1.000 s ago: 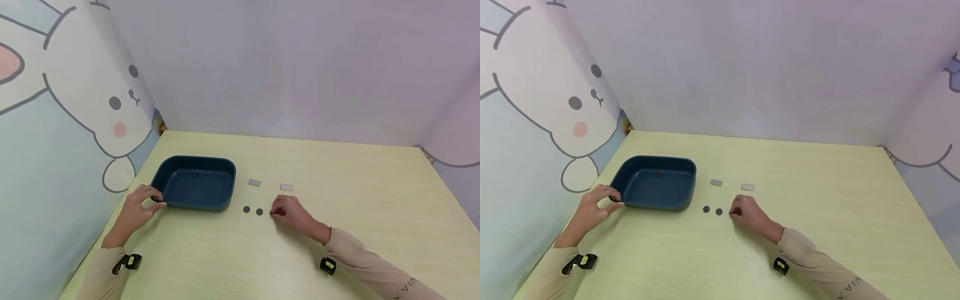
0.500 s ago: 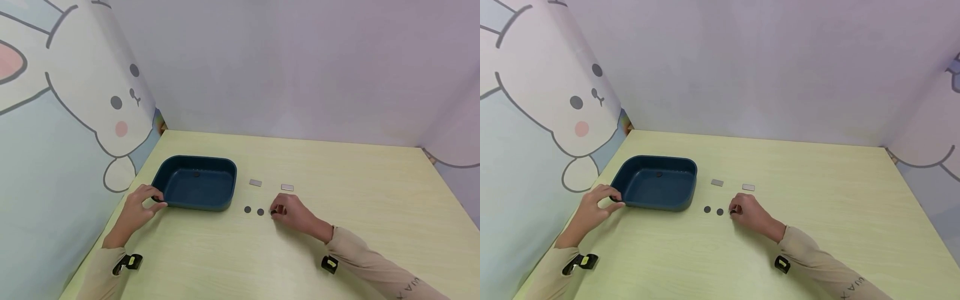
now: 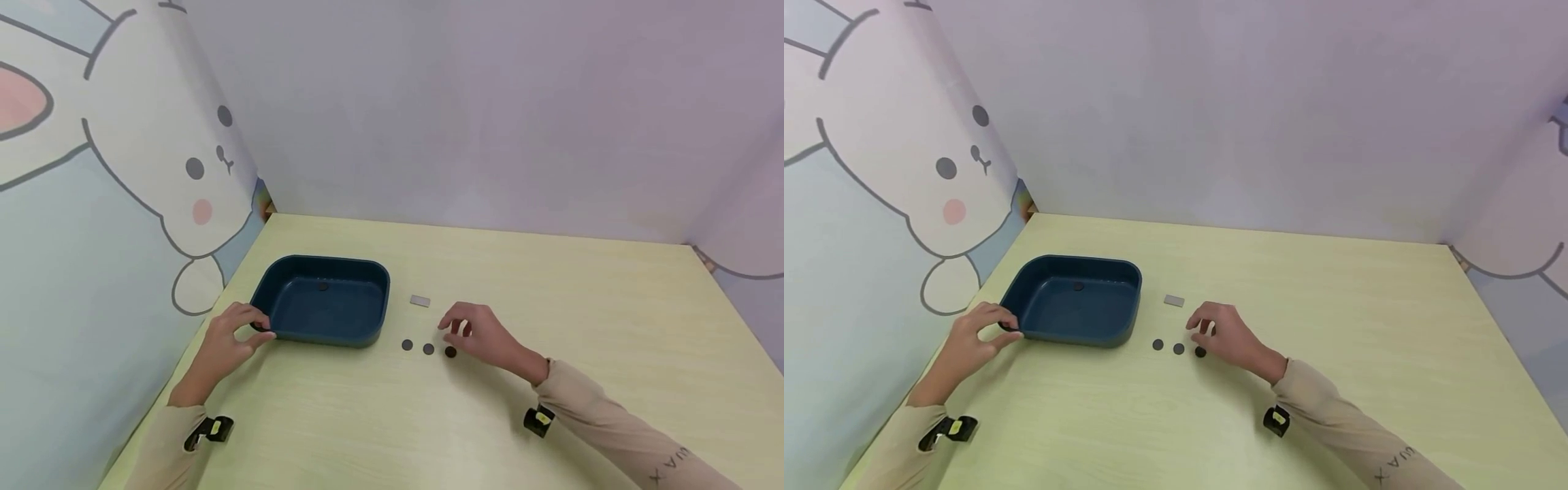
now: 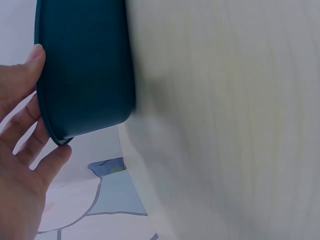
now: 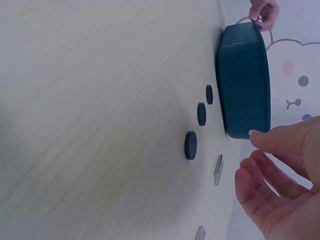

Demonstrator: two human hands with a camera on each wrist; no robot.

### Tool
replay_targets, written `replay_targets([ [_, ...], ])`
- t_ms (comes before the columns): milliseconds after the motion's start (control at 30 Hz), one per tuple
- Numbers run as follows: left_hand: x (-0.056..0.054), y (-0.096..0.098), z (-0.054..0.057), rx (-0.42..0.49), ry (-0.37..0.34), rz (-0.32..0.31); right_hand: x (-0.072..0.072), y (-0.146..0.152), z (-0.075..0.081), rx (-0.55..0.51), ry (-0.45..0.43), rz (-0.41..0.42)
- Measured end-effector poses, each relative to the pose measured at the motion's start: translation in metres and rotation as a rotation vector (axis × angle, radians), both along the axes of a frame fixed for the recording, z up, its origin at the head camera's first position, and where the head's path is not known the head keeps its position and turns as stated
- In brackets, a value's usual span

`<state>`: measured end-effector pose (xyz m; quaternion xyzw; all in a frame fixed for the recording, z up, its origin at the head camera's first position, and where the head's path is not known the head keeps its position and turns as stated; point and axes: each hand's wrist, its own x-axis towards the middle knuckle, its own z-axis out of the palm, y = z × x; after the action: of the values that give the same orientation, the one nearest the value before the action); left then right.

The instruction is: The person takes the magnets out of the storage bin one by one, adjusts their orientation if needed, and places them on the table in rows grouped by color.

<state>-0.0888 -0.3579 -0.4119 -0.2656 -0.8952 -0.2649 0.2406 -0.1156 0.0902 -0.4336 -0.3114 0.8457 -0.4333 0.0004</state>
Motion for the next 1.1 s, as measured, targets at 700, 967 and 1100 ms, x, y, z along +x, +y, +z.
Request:
replay_targets([
  [700,-0.001,0.002,-0.002,-0.012,0.0,0.013,-0.021,-0.021,0.025,-0.103,-0.048,-0.022],
  [967,-0.001,0.002,-0.001,-0.004,0.006,0.008,-0.032,-0.036,0.031,-0.128,-0.1,-0.01],
  [1100,-0.002,0.002,-0.001,-0.003,0.005,0.006,-0.037,-0.044,0.033,-0.145,-0.093,0.003],
])
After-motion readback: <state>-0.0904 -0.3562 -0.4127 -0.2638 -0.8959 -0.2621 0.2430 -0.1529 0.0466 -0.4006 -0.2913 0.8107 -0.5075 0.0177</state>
